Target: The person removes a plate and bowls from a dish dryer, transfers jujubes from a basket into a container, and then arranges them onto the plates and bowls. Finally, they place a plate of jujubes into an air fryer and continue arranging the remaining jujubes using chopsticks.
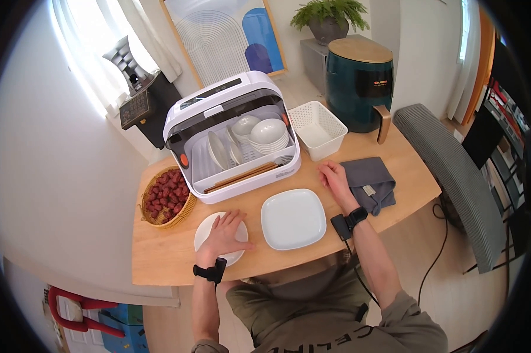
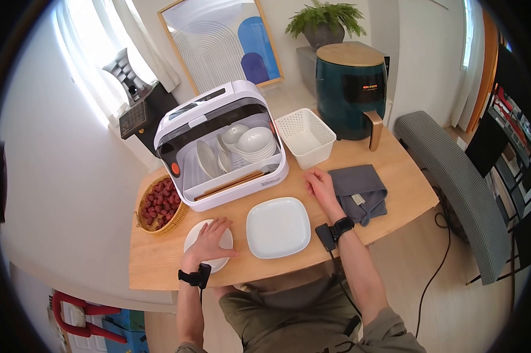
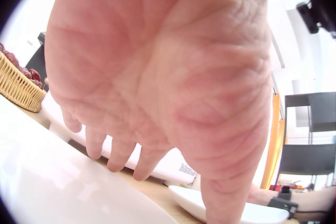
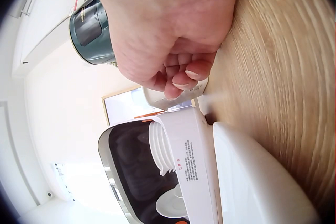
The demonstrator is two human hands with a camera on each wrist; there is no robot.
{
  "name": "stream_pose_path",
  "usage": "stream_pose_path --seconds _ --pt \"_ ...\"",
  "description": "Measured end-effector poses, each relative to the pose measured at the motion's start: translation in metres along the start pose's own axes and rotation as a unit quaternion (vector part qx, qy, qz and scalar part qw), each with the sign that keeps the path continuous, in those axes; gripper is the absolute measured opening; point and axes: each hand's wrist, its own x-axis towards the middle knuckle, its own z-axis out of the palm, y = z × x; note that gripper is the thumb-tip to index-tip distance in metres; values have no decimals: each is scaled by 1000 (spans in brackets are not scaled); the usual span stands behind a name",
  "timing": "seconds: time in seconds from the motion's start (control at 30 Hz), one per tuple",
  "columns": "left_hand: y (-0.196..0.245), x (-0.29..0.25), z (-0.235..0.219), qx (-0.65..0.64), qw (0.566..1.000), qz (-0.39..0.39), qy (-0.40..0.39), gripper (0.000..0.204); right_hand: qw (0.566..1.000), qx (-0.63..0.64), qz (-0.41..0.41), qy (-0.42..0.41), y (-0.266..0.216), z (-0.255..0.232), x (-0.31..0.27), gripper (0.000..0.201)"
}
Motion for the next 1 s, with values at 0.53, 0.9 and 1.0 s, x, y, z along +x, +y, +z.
stream_pose_path --seconds 0.53,0.9,1.0 --pt "6 1 0 18 1000 -2 -23 100 1000 12 -2 3 0 1 1 14" --pt "-1 4 6 20 999 20 -21 99 1000 26 -12 -8 7 -2 4 15" --pt "1 3 10 22 999 21 -12 97 1000 23 -8 -11 5 -4 3 16"
